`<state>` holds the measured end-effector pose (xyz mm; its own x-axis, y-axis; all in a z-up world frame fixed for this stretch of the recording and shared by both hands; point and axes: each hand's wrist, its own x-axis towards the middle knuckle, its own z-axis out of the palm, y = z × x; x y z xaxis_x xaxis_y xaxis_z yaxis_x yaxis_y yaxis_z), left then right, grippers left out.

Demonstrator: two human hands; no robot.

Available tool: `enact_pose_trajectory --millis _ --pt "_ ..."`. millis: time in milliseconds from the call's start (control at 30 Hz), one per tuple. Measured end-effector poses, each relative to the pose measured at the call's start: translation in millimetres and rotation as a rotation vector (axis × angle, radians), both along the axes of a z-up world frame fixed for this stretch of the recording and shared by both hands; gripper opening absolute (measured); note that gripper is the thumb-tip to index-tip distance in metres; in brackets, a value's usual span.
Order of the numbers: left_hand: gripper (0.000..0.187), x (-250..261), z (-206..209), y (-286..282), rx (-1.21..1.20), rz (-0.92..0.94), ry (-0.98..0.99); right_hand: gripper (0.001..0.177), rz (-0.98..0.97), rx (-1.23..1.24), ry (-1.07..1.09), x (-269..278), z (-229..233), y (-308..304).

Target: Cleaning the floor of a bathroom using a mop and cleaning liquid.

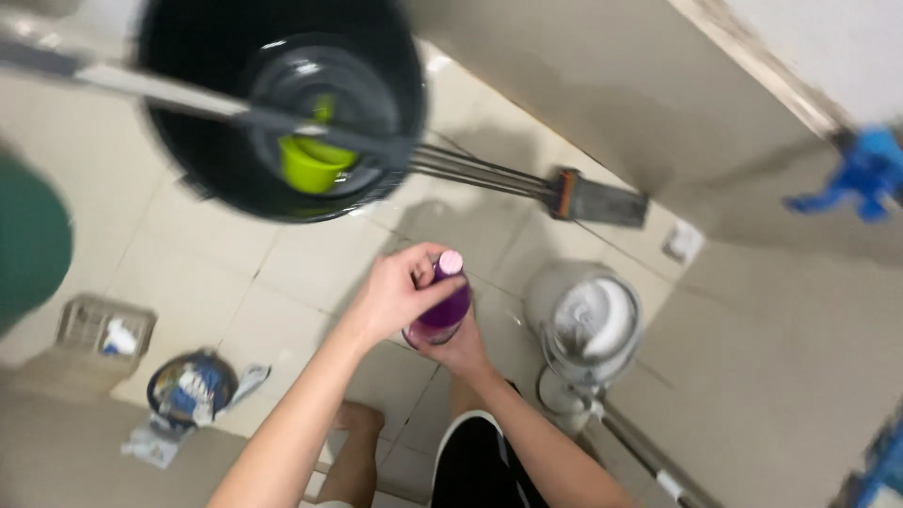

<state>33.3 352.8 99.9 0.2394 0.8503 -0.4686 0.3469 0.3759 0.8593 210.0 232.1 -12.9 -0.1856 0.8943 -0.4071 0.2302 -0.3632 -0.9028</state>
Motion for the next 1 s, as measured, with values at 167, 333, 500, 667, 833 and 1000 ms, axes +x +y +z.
enact_pose_trajectory --millis 167,333,500,667,833,1000 --pt "0.045 109.0 -34.3 27.4 -0.029 -0.163 -0.073 0.087 -0.321 -0.034 0.059 89.2 -4.1 -2.4" --pt "0.043 209.9 -117.3 13.3 -0.164 -0.162 -0.264 0.078 -0.482 -0.202 -0.029 193.0 -26.2 -5.9" --pt "0.046 272.9 -175.9 0.5 -0.259 -0.282 -0.067 0.081 -0.502 -0.442 -0.157 277.9 -107.4 -8.1" --pt "0.05 295.9 -177.9 -15.7 -0.264 -0.396 0.119 0.096 -0.31 -0.724 -0.434 328.0 -145.6 21.3" --pt "0.039 287.2 -172.4 -31.5 -0.313 -0.306 0.071 0.084 -0.24 -0.722 -0.458 337.8 -157.8 49.8" --pt "0.044 264.5 -198.2 -35.4 -0.36 -0.345 0.239 0.088 -0.322 -0.756 -0.429 335.9 -162.1 58.4"
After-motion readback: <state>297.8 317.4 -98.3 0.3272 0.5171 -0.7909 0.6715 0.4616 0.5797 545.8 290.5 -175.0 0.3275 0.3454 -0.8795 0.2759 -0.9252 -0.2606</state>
